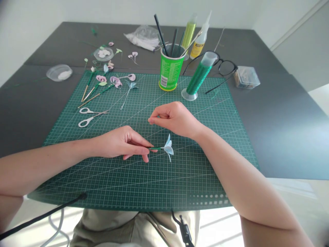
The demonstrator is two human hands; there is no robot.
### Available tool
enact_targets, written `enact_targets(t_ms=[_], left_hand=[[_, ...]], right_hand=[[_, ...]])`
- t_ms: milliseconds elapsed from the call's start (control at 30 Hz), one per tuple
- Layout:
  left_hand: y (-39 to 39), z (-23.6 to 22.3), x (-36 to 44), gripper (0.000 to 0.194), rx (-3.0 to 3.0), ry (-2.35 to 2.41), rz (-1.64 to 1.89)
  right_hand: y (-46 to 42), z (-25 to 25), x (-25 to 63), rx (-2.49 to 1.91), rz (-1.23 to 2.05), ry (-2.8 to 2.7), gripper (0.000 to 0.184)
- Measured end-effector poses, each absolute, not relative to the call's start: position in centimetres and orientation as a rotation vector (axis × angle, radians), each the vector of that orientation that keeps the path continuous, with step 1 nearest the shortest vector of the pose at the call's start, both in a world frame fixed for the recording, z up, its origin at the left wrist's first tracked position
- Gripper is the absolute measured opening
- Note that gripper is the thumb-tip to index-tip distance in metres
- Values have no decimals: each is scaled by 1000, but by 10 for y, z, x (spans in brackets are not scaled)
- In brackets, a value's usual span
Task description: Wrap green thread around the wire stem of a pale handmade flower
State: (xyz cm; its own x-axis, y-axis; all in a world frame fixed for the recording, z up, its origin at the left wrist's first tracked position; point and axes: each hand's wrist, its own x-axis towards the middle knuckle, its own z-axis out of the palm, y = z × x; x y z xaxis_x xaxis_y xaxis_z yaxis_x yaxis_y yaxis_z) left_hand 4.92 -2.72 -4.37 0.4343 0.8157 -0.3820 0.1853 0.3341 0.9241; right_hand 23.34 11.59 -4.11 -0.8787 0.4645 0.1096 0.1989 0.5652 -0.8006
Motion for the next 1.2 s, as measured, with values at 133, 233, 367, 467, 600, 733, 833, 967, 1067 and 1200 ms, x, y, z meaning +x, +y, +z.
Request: enact_targets(t_ms=[133, 233, 367, 467, 600, 733, 833, 967, 1067, 1200], left_hand=[[-27, -43, 49, 17, 1195, 1095, 551], [-28, -42, 50, 16, 1198, 1114, 548], [-29, -41, 50, 18, 1205, 1127, 550], [-29, -41, 50, 19, 1210, 1130, 554], [-29, -42, 50, 19, 1231, 1129, 550], [-28, -41, 51, 19, 1263, 1141, 554], [-28, -40, 52, 20, 1270, 1142, 561], [-28, -41, 52, 20, 1265, 1151, 562], [-28, -41, 52, 20, 1259, 1155, 560], [-28, -40, 53, 20, 1266, 1174, 537]], right_hand=[[117, -42, 233, -538, 1225, -2509, 22], [118, -43, 234, -540, 1227, -2524, 22], [120, -43, 234, -568, 1237, -2567, 22], [121, -44, 235, -572, 1242, -2590, 23], [121, -45, 235, -564, 1231, -2588, 23], [120, -45, 235, -571, 1214, -2571, 24], [120, -45, 234, -561, 1210, -2572, 24], [120, -45, 234, -563, 1215, -2581, 22], [121, -45, 234, -569, 1207, -2589, 23], [121, -46, 235, -569, 1209, -2595, 24]])
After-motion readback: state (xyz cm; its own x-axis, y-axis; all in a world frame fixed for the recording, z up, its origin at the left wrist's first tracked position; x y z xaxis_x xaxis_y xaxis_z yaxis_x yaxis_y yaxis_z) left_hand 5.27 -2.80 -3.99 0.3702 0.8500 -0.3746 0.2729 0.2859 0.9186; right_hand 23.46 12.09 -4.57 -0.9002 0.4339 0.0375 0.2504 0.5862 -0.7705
